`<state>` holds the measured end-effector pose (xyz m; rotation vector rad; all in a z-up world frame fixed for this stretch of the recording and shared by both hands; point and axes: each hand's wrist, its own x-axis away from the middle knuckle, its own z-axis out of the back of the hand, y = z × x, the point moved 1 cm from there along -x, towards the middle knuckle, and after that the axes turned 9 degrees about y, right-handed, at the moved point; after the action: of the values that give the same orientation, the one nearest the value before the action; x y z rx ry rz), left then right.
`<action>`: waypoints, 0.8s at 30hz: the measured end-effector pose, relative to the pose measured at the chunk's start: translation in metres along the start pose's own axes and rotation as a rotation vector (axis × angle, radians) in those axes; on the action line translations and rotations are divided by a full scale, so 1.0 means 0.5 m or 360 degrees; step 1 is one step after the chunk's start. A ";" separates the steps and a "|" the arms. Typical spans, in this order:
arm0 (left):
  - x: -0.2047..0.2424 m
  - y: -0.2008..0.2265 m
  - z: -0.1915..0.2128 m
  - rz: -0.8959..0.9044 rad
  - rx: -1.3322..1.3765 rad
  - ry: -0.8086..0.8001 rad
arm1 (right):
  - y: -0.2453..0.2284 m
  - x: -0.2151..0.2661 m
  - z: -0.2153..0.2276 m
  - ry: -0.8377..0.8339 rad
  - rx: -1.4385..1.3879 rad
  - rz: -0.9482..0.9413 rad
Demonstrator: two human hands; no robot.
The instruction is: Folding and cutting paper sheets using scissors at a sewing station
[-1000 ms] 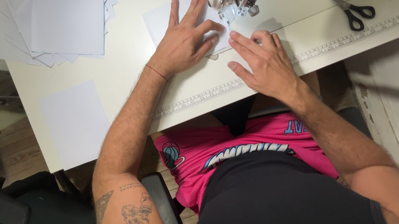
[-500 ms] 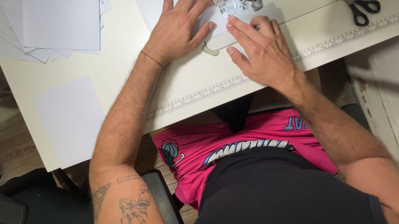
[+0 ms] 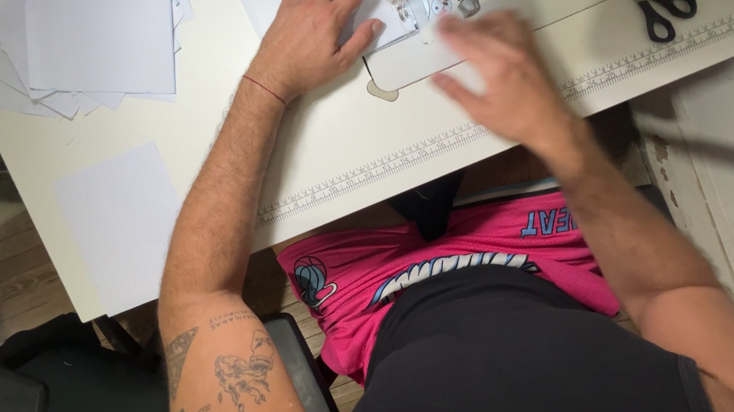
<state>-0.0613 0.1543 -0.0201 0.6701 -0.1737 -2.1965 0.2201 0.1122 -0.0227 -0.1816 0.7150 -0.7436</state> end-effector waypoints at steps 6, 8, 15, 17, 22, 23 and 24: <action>-0.010 0.002 0.016 0.0069 0.0056 -0.0034 | 0.101 0.044 0.184 0.0524 0.0511 0.0086; -0.013 -0.003 0.017 0.0053 0.0041 -0.0008 | 0.127 0.060 0.217 0.0577 0.0651 0.0107; -0.016 -0.022 0.010 0.0047 -0.0046 0.0045 | 0.174 0.115 0.231 0.0483 0.0700 -0.0056; -0.018 -0.018 0.015 0.0093 -0.0035 0.0035 | 0.195 0.128 0.230 0.0470 0.0717 -0.0073; -0.016 -0.020 0.013 0.0146 -0.0063 0.0003 | 0.238 0.165 0.217 0.0340 0.0910 -0.0031; -0.016 -0.019 0.012 0.0124 -0.0083 0.0010 | 0.233 0.163 0.218 0.0323 0.0872 -0.0075; -0.017 -0.017 0.010 0.0100 -0.0097 0.0016 | 0.227 0.163 0.221 0.0303 0.0836 -0.0123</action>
<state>-0.0653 0.1658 -0.0155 0.6333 -0.1206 -2.1294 0.3975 0.1304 -0.0272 0.3457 0.6714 -1.0065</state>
